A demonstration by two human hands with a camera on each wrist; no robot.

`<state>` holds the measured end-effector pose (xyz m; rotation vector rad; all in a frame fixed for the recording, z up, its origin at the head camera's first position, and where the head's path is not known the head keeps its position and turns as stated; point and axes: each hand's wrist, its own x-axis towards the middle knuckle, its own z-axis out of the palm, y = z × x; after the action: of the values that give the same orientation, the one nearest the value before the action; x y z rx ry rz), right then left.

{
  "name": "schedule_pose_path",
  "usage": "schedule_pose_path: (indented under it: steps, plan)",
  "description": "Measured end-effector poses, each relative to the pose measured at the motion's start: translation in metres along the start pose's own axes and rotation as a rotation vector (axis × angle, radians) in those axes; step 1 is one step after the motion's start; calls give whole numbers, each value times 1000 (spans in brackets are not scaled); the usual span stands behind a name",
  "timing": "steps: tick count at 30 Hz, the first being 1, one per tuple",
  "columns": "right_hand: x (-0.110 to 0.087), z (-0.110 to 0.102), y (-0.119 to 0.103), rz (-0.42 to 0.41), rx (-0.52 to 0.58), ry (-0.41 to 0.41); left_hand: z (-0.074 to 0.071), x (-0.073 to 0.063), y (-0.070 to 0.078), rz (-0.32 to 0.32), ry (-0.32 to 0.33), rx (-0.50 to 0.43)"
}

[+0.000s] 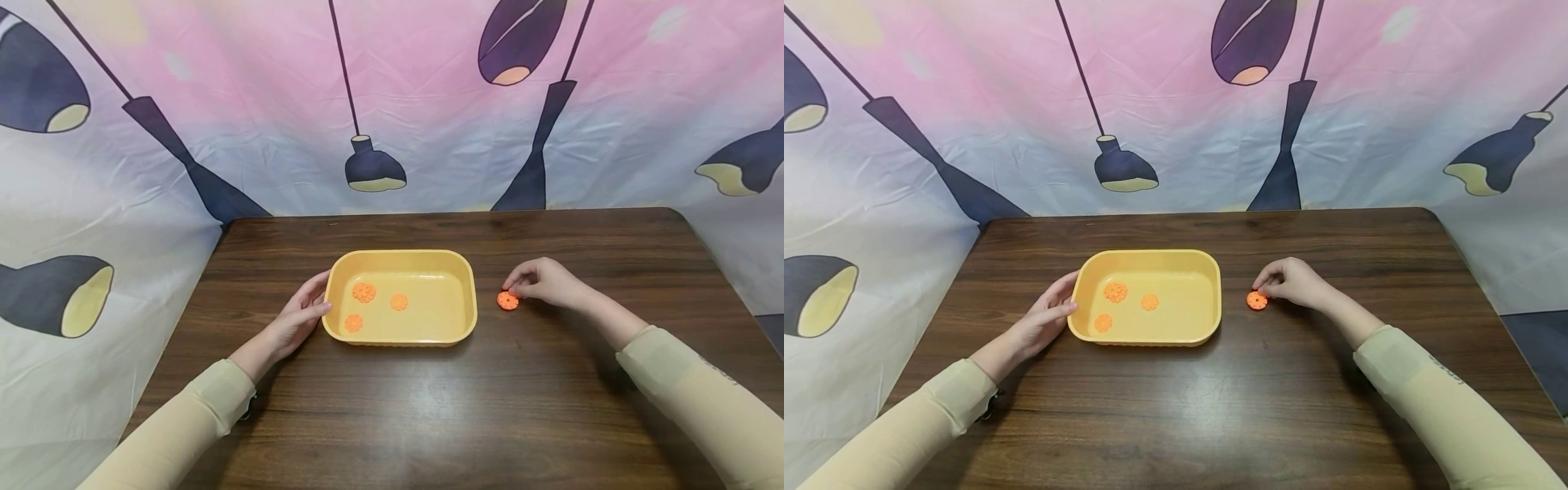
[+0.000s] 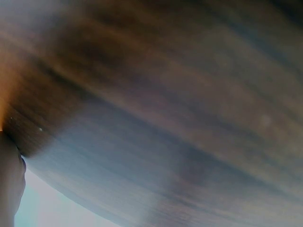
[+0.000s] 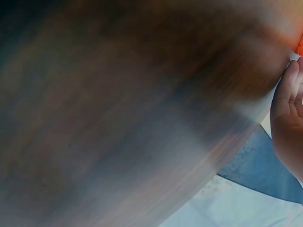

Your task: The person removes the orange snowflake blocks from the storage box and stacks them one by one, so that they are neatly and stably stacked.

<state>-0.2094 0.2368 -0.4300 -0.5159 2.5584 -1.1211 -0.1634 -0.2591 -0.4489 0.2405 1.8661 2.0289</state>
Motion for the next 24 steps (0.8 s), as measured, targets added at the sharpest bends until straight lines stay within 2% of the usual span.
schedule_pose_path:
  steps: [14, 24]
  plan:
    - [0, -2, -6, 7, -27, 16, 1, 2, 0, 2, -3, 0]
    - [7, -5, -29, -72, -33, 61, 1, -1, 1, 10, -4, 4]
